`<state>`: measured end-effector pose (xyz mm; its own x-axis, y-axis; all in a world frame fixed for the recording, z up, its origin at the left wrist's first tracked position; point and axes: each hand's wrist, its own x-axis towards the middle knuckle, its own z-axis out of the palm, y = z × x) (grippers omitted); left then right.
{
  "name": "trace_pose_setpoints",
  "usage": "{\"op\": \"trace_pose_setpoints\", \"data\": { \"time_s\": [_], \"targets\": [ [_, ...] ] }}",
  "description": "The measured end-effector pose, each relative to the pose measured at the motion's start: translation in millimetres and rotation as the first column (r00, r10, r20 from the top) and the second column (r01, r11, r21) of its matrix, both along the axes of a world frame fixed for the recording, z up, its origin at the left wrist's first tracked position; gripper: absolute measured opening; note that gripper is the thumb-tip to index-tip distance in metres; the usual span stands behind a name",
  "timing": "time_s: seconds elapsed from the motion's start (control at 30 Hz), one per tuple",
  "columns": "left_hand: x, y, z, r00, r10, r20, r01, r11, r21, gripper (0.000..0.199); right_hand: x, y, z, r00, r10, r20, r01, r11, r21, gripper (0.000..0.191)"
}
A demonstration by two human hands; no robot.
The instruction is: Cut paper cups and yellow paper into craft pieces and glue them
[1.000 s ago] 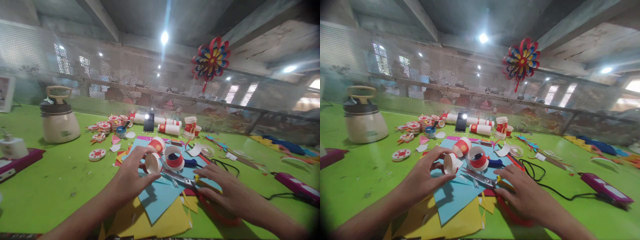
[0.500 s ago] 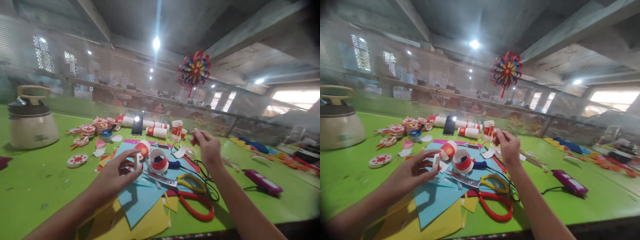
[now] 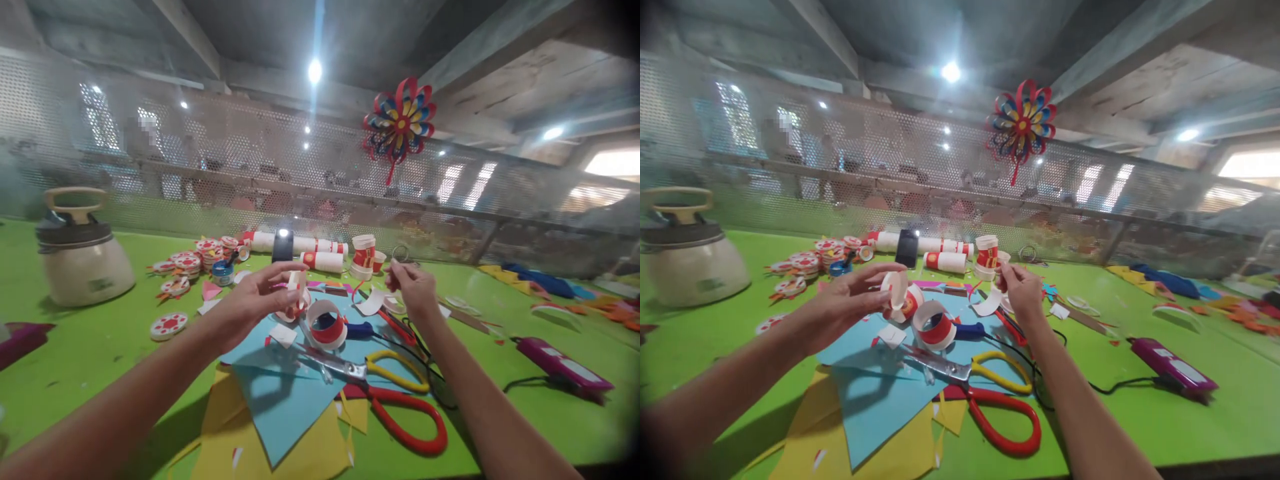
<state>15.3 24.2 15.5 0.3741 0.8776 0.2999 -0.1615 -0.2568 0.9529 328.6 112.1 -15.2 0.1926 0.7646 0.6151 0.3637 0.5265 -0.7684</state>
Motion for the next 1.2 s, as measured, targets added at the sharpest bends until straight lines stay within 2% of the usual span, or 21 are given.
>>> {"op": "trace_pose_setpoints", "data": {
  "time_s": [0.1, 0.2, 0.3, 0.37, 0.47, 0.67, 0.8, 0.9, 1.07, 1.2],
  "targets": [
    [-2, 6, -15.0, 0.999, -0.046, -0.006, 0.046, 0.998, -0.046, 0.047, -1, -4, -5.7, 0.990, 0.032, 0.137, -0.022, 0.997, -0.072, 0.027],
    [-4, 7, -23.1, 0.996, -0.092, -0.015, 0.090, 0.992, -0.084, 0.049, -7, -10, -7.0, 0.966, 0.073, 0.249, -0.042, 0.991, -0.127, 0.030],
    [-6, 9, -30.4, 0.997, -0.072, -0.032, 0.069, 0.993, -0.098, 0.060, -14, -14, -8.7, 0.946, 0.090, 0.311, -0.041, 0.986, -0.160, 0.032],
    [-6, 11, -37.1, 0.998, -0.009, -0.068, 0.005, 0.998, -0.058, 0.069, -17, -14, -10.7, 0.944, 0.083, 0.321, -0.029, 0.985, -0.171, 0.031],
    [-4, 13, -46.0, 0.991, 0.058, -0.118, -0.058, 0.998, 0.002, 0.068, -18, -15, -12.9, 0.947, 0.070, 0.315, -0.012, 0.983, -0.183, 0.035],
    [-2, 13, -53.4, 0.997, 0.038, -0.072, -0.036, 0.999, 0.026, 0.054, -24, -24, -7.7, 0.950, 0.033, 0.311, 0.025, 0.983, -0.180, 0.035],
    [-3, 16, -61.1, 0.999, 0.030, 0.020, -0.030, 1.000, 0.004, 0.060, -32, -29, -7.8, 0.951, 0.022, 0.310, 0.031, 0.986, -0.164, 0.035],
    [-3, 15, -60.6, 0.997, 0.009, 0.080, -0.005, 0.998, -0.055, 0.066, -37, -32, -10.9, 0.948, 0.054, 0.315, -0.002, 0.987, -0.162, 0.036],
    [-2, 5, -44.3, 0.967, -0.083, 0.243, 0.132, 0.972, -0.194, 0.039, -45, -37, -12.2, 0.936, 0.115, 0.333, -0.069, 0.986, -0.149, 0.035],
    [-2, 1, -39.4, 0.942, -0.096, 0.321, 0.180, 0.953, -0.245, 0.030, -51, -46, -10.0, 0.921, 0.152, 0.358, -0.116, 0.986, -0.119, 0.029]
  ]
}}
